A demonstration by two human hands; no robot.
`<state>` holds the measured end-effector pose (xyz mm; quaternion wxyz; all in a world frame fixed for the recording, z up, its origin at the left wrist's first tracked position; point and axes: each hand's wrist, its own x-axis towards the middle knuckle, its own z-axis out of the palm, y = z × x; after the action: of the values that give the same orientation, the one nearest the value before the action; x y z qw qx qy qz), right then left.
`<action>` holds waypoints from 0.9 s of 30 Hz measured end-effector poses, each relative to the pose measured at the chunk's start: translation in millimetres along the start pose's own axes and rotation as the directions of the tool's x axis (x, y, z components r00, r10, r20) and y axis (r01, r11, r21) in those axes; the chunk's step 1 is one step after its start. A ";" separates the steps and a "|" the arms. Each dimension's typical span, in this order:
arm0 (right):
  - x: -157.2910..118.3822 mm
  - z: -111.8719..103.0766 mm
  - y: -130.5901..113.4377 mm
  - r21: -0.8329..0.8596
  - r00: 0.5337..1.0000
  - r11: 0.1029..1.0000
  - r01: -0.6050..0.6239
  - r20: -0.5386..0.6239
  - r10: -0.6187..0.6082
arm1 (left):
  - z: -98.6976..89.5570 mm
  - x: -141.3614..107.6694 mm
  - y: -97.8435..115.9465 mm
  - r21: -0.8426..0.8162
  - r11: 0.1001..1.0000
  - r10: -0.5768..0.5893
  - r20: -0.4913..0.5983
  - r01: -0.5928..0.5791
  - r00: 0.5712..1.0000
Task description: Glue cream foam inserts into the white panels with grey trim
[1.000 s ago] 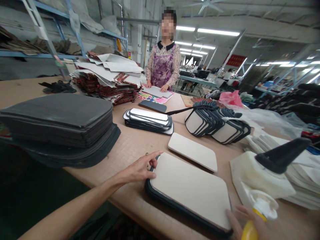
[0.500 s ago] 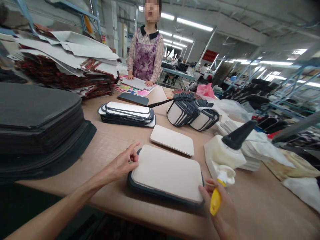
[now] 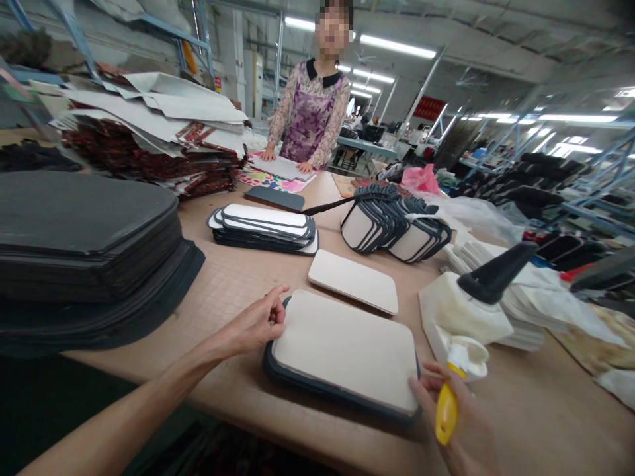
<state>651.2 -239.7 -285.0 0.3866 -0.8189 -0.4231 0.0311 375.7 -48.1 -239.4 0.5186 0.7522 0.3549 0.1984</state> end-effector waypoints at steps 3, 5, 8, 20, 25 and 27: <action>0.8 -0.7 -1.5 -0.015 1.000 1.000 0.009 -0.015 -0.009 | -0.8 1.3 -1.3 0.004 1.000 0.006 0.017 -0.007 1.000; 1.2 -2.2 -2.8 -0.017 1.000 1.000 0.023 -0.001 -0.023 | -0.9 3.1 -3.7 0.011 1.000 0.014 0.021 -0.015 1.000; 1.2 -3.6 -3.2 -0.017 0.999 0.999 0.049 0.008 -0.049 | -0.3 5.9 -7.9 0.031 0.999 0.015 0.035 -0.017 0.999; 5.6 -2.0 9.5 -0.341 0.957 0.905 0.253 -0.051 -0.286 | 9.3 7.6 34.4 0.591 0.702 0.412 0.118 -0.397 0.903; 15.6 12.9 -9.2 -0.229 0.881 0.888 0.398 -0.173 -0.440 | 45.1 27.7 61.2 0.567 0.544 0.439 0.436 -0.618 0.786; 18.3 30.6 -25.2 -0.123 0.879 0.886 0.447 -0.121 -0.460 | 58.4 28.7 57.8 0.574 0.509 0.436 0.469 -0.641 0.768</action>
<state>634.5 -199.4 -284.7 0.3752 -0.7139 -0.5744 -0.1402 452.8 -76.4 -210.6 0.1421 0.9822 0.0756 0.0967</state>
